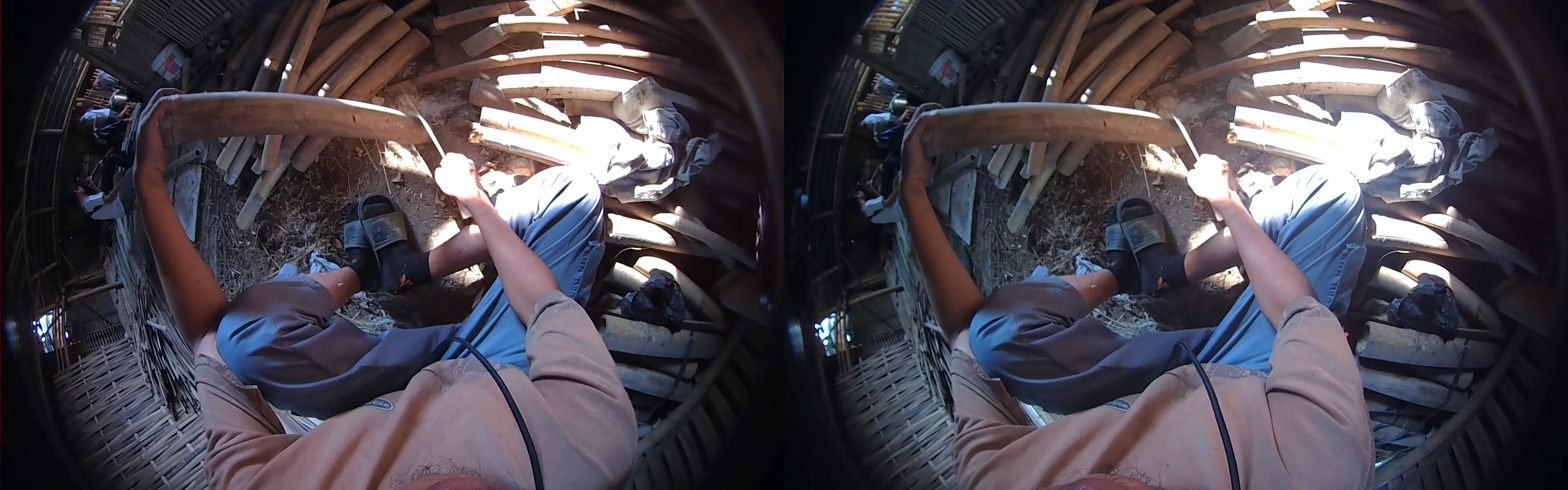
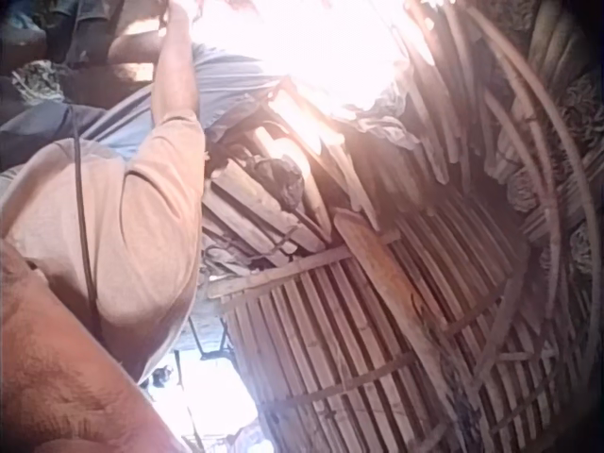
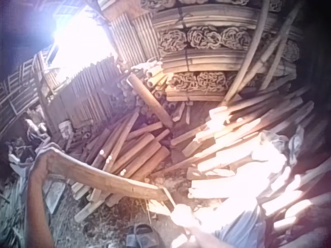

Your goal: Using a large knife to shave and smooth the outer surface of a bamboo stalk.

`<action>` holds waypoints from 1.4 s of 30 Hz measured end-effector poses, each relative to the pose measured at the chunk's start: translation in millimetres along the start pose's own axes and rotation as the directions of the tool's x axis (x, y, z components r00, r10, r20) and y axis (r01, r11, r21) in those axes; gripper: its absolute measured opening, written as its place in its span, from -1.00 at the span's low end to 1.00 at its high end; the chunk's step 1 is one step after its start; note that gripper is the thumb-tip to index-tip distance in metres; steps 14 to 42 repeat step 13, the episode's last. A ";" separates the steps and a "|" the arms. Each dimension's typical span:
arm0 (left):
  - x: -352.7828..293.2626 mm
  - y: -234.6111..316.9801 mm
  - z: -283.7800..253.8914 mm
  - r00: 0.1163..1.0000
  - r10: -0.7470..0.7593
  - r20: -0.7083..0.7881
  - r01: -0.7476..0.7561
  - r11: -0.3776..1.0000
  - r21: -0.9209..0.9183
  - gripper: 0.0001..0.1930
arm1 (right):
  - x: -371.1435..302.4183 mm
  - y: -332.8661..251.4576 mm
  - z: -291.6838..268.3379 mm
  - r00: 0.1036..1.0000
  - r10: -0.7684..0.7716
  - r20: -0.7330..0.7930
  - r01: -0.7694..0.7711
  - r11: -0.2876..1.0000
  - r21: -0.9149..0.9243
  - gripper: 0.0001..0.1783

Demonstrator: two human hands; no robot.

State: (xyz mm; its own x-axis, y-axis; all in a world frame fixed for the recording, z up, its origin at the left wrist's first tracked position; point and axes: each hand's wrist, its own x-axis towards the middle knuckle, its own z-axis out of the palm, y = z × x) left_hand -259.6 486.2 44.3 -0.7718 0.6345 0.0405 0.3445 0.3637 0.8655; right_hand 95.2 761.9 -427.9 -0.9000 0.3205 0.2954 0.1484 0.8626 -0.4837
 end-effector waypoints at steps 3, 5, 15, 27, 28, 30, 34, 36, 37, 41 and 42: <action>8.1 10.0 2.4 0.970 -0.086 -0.225 0.118 0.984 0.134 -0.67 | 21.8 -53.9 -6.7 0.994 0.110 0.005 -0.109 0.993 -0.038 -0.79; -5.6 10.6 -9.6 0.957 -0.119 -0.265 0.154 0.981 0.115 -0.67 | 36.6 -91.6 -48.4 0.959 0.279 0.043 -0.282 0.936 0.211 -0.74; 0.3 15.2 16.2 0.963 0.052 -0.264 0.016 0.969 0.248 -0.72 | -3.6 5.1 -5.1 0.977 0.073 0.202 -0.027 0.975 -0.221 -0.76; 0.3 15.2 16.2 0.963 0.052 -0.264 0.016 0.969 0.248 -0.72 | -3.6 5.1 -5.1 0.977 0.073 0.202 -0.027 0.975 -0.221 -0.76; 0.3 15.2 16.2 0.963 0.052 -0.264 0.016 0.969 0.248 -0.72 | -3.6 5.1 -5.1 0.977 0.073 0.202 -0.027 0.975 -0.221 -0.76; 0.3 15.2 16.2 0.963 0.052 -0.264 0.016 0.969 0.248 -0.72 | -3.6 5.1 -5.1 0.977 0.073 0.202 -0.027 0.975 -0.221 -0.76; 0.3 15.2 16.2 0.963 0.052 -0.264 0.016 0.969 0.248 -0.72 | -3.6 5.1 -5.1 0.977 0.073 0.202 -0.027 0.975 -0.221 -0.76; 0.3 15.2 16.2 0.963 0.052 -0.264 0.016 0.969 0.248 -0.72 | -3.6 5.1 -5.1 0.977 0.073 0.202 -0.027 0.975 -0.221 -0.76; 0.3 15.2 16.2 0.963 0.052 -0.264 0.016 0.969 0.248 -0.72 | -3.6 5.1 -5.1 0.977 0.073 0.202 -0.027 0.975 -0.221 -0.76; 0.3 15.2 16.2 0.963 0.052 -0.264 0.016 0.969 0.248 -0.72 | -3.6 5.1 -5.1 0.977 0.073 0.202 -0.027 0.975 -0.221 -0.76; 0.3 15.2 16.2 0.963 0.052 -0.264 0.016 0.969 0.248 -0.72 | -3.6 5.1 -5.1 0.977 0.073 0.202 -0.027 0.975 -0.221 -0.76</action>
